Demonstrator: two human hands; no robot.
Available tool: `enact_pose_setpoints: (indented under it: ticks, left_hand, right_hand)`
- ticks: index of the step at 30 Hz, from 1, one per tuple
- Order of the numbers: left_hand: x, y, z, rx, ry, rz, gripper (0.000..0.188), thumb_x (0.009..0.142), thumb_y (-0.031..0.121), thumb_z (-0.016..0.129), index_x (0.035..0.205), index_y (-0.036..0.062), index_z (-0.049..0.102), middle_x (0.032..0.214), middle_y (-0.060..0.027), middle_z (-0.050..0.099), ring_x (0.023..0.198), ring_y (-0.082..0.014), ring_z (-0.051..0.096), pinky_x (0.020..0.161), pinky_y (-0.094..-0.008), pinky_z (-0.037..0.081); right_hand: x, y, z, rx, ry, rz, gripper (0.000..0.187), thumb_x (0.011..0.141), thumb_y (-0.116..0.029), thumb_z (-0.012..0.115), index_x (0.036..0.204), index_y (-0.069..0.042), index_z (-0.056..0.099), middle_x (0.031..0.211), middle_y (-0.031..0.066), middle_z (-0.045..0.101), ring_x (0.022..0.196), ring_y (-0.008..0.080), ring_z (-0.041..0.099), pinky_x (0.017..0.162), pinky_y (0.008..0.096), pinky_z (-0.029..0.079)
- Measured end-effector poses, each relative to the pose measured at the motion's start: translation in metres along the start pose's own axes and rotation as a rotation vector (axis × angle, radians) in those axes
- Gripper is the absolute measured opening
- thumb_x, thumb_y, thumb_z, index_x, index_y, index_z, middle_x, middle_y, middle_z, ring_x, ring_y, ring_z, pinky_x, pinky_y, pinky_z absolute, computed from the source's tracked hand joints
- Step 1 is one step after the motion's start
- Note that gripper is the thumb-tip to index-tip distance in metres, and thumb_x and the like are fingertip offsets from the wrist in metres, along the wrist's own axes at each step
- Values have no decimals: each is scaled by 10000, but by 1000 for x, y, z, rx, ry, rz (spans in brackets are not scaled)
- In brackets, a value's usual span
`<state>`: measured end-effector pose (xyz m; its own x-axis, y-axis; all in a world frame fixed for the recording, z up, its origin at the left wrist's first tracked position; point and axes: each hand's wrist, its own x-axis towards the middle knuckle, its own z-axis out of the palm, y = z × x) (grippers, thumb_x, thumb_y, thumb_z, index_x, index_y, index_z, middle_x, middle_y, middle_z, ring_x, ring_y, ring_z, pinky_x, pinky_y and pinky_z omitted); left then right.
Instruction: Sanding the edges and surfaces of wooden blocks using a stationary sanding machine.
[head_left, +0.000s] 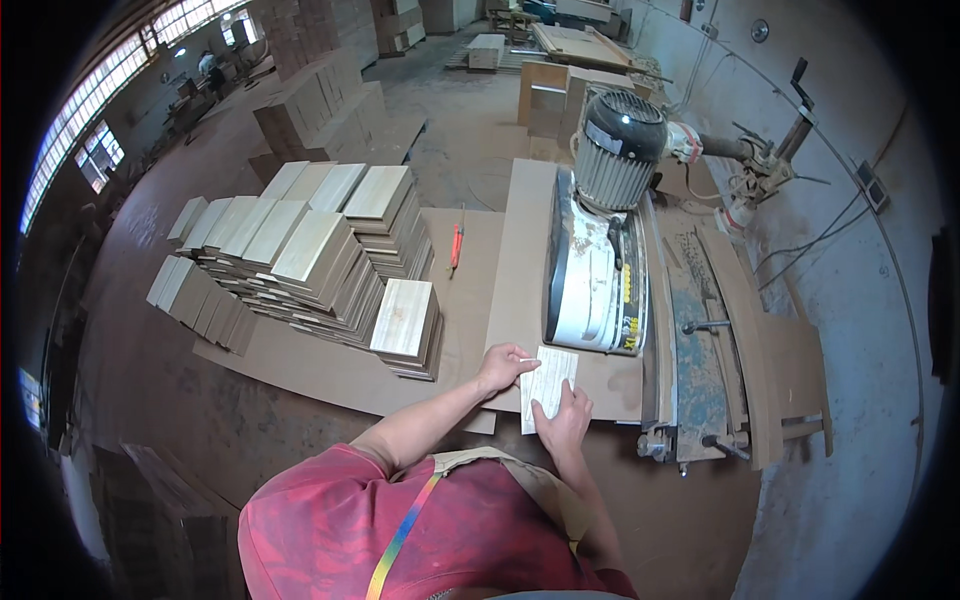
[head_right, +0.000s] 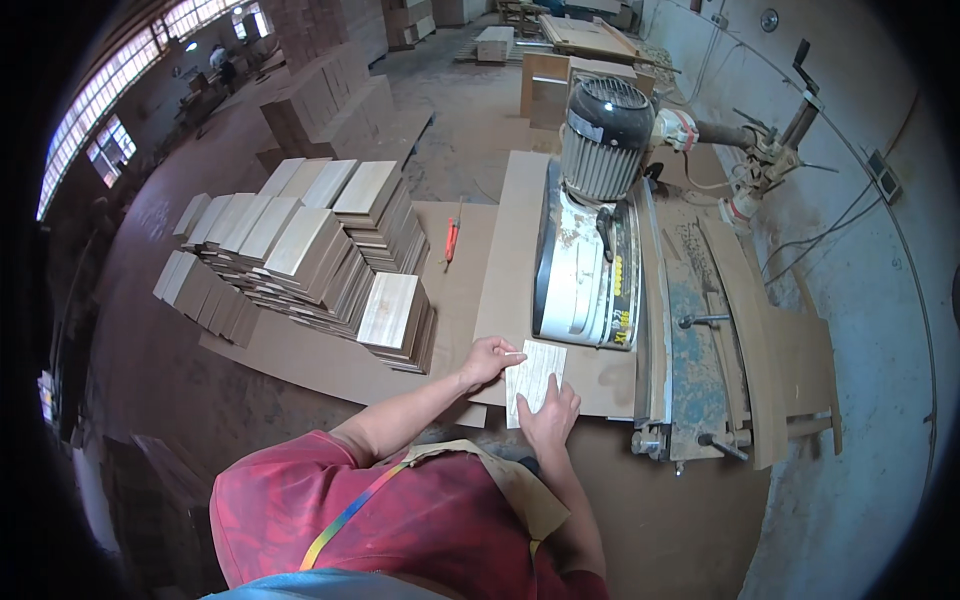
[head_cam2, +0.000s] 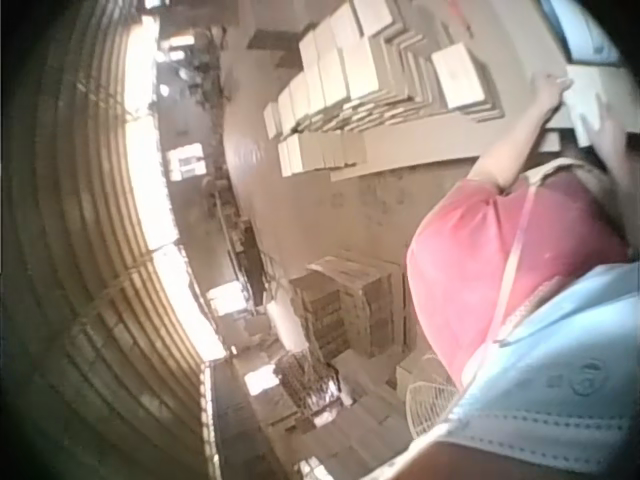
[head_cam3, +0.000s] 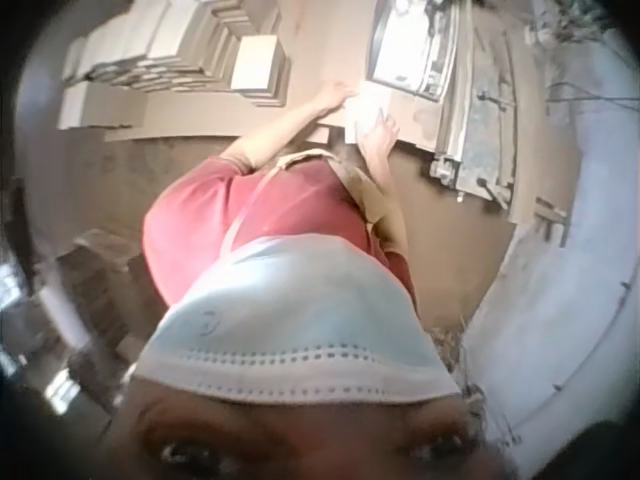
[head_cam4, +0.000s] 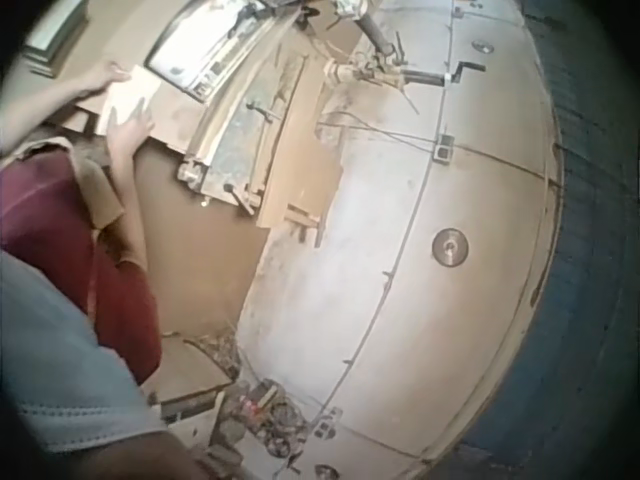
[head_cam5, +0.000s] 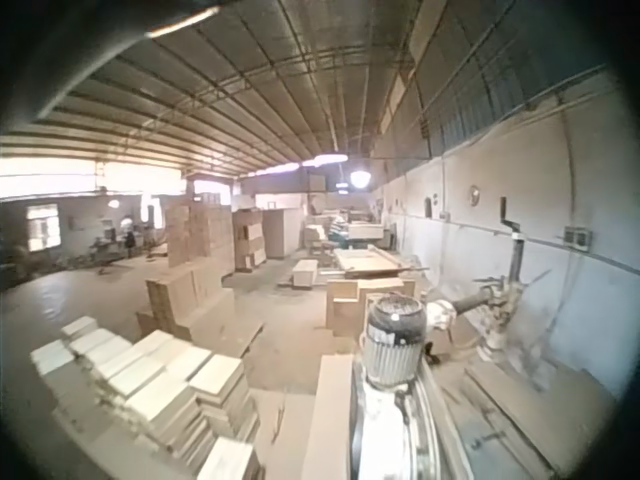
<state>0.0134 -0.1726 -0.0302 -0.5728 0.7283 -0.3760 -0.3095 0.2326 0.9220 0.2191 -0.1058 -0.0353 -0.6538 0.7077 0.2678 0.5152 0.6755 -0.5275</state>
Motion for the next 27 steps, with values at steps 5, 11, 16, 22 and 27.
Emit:
enact_pose_setpoints:
  ticks: [5,11,16,22,27]
  left_hand:
    - [-9,11,13,-54,-35,35,207,991,74,843,1069,-40,689,843,-95,708,663,-177,705,581,-291,629]
    - [-12,1,-7,-3,-23,-9,85,990,2,771,1004,-24,691,841,-105,712,664,-207,713,593,-323,640]
    - [-25,43,-43,-50,30,-13,146,1026,46,784,1022,-54,677,870,-133,733,651,-173,710,581,-271,638]
    - [-28,35,-51,-53,17,-61,163,1018,42,798,1021,-55,668,859,-127,729,643,-179,713,581,-267,640]
    - [-32,38,-44,-52,-37,-66,171,1018,44,801,1028,-56,663,862,-132,733,657,-187,727,586,-270,645]
  right_hand:
    - [-4,-15,-13,54,32,27,807,824,-388,897,1436,70,642,1382,331,591,1190,501,591,1019,555,539]
    - [-21,7,-39,54,196,13,789,789,-339,905,1448,26,670,1458,328,591,1201,514,625,1036,534,555]
    - [-17,34,-56,-200,290,191,652,865,-260,818,1412,57,659,1473,306,587,1280,489,595,1096,528,535]
    - [12,57,-18,-332,349,67,495,938,-105,729,1388,74,628,1433,255,606,1364,470,562,1169,510,484]
    - [71,64,-16,-269,310,80,487,951,-139,740,1383,70,657,1412,251,635,1325,451,579,1143,513,498]
